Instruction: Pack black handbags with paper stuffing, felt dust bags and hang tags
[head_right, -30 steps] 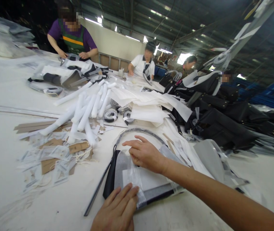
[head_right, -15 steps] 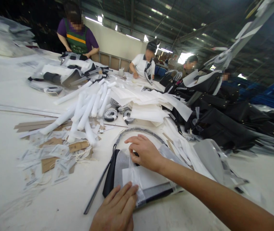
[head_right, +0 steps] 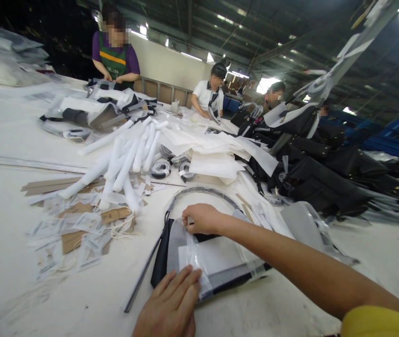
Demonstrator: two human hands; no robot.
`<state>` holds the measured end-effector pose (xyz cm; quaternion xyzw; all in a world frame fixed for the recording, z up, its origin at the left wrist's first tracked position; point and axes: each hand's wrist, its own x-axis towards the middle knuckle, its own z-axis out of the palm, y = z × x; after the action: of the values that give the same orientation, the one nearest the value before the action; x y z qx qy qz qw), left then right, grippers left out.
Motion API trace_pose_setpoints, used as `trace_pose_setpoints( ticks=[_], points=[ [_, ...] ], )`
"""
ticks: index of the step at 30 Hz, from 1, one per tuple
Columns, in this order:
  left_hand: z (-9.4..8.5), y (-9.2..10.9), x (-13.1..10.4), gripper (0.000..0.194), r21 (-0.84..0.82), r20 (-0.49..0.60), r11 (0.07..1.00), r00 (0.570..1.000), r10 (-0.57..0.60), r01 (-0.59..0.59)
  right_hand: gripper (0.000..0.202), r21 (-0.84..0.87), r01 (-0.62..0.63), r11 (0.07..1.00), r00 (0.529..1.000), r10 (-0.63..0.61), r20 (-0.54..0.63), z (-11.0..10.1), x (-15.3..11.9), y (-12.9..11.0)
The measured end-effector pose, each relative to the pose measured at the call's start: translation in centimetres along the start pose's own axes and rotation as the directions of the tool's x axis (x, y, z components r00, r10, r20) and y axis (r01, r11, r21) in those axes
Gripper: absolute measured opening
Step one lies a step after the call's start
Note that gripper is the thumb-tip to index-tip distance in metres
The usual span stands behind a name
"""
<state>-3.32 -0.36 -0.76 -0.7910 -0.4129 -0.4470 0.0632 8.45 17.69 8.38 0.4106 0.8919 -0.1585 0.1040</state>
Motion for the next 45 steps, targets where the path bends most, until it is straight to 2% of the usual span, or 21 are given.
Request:
trace_pose_setpoints(
  ticks=[4,6,7,9,11,16,20,26,30,33,36,37,39,41,45],
  points=[
    [-0.1,0.0,0.1,0.029,0.001,-0.014,1.0,1.0,-0.011,0.011,0.019,0.076,-0.021,0.997,0.99,0.031,-0.135,-0.5,-0.9,-0.1],
    [-0.2,-0.1,0.1,0.029,0.001,-0.018,1.0,1.0,-0.007,0.007,0.021,0.127,0.014,0.992,0.986,0.008,-0.168,-0.4,-1.9,0.1],
    [-0.2,0.0,0.0,0.03,0.001,-0.017,1.0,1.0,-0.004,0.004,0.024,0.153,0.042,0.987,0.988,-0.018,-0.151,-0.2,-2.3,0.2],
    [-0.2,0.0,0.0,0.03,0.001,-0.012,1.0,1.0,-0.005,0.005,0.046,0.206,0.083,0.975,0.995,-0.069,-0.074,0.3,-2.8,0.8],
    [-0.2,0.1,-0.1,0.03,0.001,-0.005,1.0,1.0,-0.014,0.014,0.062,0.267,0.063,0.962,0.997,-0.074,0.031,0.8,-2.4,1.4],
    [0.0,0.1,-0.2,0.034,-0.006,0.015,1.0,1.0,-0.022,0.022,0.052,0.366,-0.084,0.927,0.962,-0.02,0.271,1.1,0.5,2.7],
    [-0.2,0.0,0.0,0.038,0.0,0.037,1.0,0.999,-0.022,0.022,0.043,0.439,-0.129,0.889,0.954,-0.009,0.3,1.1,1.4,3.3],
    [-0.8,0.4,0.3,0.046,-0.014,0.081,0.999,0.996,-0.045,0.046,0.035,0.543,-0.175,0.821,0.971,0.052,0.234,3.0,1.6,4.1],
    [-1.3,0.5,0.2,0.048,-0.016,0.118,0.999,0.993,-0.032,0.034,0.03,0.539,-0.116,0.834,0.993,0.087,0.078,3.0,0.6,3.4],
    [-1.6,0.5,0.2,0.047,-0.009,0.16,1.0,0.987,-0.005,0.006,0.047,0.52,-0.011,0.854,0.998,0.039,-0.043,2.2,-2.2,2.1],
    [-1.9,0.5,0.4,0.051,0.002,0.194,1.0,0.981,0.017,-0.018,0.093,0.405,0.156,0.901,0.985,-0.113,-0.128,2.3,-5.2,1.2],
    [-2.0,0.5,0.4,0.052,0.004,0.207,1.0,0.978,0.023,-0.025,0.1,0.347,0.181,0.92,0.98,-0.139,-0.145,2.5,-5.8,1.0],
    [-2.2,0.5,0.4,0.054,0.005,0.243,0.999,0.97,0.031,-0.034,0.103,0.264,0.155,0.952,0.981,-0.116,-0.157,3.1,-6.3,0.9],
    [-2.4,0.6,0.3,0.054,0.007,0.267,1.0,0.963,0.027,-0.03,0.103,0.258,0.09,0.962,0.988,-0.054,-0.146,3.6,-5.8,1.2],
    [-2.7,1.0,0.4,0.055,0.037,0.275,0.999,0.961,0.028,-0.039,0.089,0.372,0.049,0.927,0.987,0.013,-0.162,4.1,-4.1,2.3]
  ],
)
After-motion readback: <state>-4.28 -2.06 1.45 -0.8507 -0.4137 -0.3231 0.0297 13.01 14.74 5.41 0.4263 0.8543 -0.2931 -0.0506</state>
